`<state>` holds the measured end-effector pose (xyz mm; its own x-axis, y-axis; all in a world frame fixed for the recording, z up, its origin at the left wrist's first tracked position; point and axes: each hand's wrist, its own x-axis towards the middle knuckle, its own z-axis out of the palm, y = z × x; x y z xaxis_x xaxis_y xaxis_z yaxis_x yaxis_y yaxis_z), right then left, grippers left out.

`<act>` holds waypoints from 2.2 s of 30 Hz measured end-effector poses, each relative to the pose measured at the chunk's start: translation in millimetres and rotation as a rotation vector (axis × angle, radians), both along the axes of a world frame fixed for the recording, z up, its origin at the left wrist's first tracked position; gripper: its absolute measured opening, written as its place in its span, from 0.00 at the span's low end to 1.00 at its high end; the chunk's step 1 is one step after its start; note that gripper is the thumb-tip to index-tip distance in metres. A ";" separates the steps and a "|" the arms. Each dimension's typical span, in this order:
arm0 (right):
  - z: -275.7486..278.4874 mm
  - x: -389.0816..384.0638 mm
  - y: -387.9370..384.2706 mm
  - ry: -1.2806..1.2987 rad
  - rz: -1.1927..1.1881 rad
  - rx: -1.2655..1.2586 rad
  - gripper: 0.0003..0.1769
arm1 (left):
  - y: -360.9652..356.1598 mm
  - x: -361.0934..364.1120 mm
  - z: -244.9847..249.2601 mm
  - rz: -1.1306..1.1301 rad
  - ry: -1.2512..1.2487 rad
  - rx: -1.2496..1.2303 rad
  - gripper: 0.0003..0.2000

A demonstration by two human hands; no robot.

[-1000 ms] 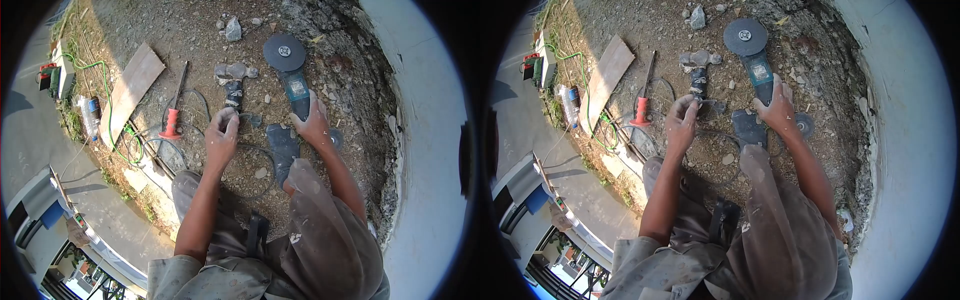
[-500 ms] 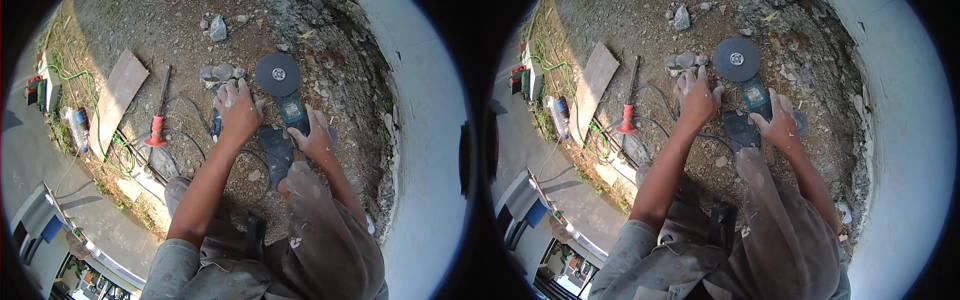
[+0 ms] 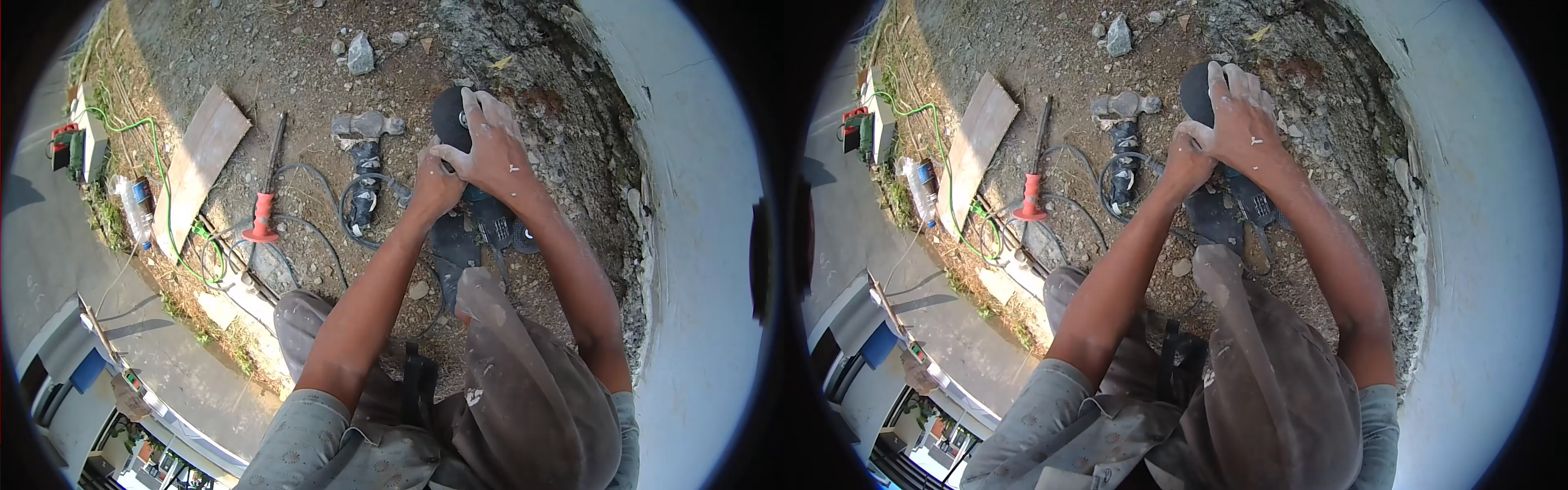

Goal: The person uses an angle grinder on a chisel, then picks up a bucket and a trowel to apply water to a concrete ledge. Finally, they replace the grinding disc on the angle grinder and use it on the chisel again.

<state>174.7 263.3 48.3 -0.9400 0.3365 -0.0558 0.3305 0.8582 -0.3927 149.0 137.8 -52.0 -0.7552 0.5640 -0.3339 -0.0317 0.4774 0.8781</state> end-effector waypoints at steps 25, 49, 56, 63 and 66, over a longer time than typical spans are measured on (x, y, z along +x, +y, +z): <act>14.0 -16.0 47.8 -0.260 0.069 -0.124 0.68 | 21.8 5.8 21.4 0.211 -0.298 0.286 0.44; -37.2 -20.2 18.7 0.194 0.261 0.161 0.44 | 2.0 -8.6 21.7 -0.035 -0.134 0.153 0.31; 2.8 -4.7 46.6 0.267 0.146 0.000 0.43 | 6.2 -6.7 44.7 0.074 -0.178 0.036 0.38; -8.4 -12.5 55.8 0.283 0.450 -0.066 0.25 | 4.9 -7.9 31.4 0.047 -0.205 0.061 0.41; 12.3 -12.7 42.4 0.125 0.130 -0.003 0.16 | 4.7 -6.9 30.0 0.064 -0.212 0.056 0.41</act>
<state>162.0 305.7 60.6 -0.9753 0.2118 0.0633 0.1655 0.8892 -0.4266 142.1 142.5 -22.0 -0.7063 0.5397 -0.4580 -0.2466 0.4189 0.8739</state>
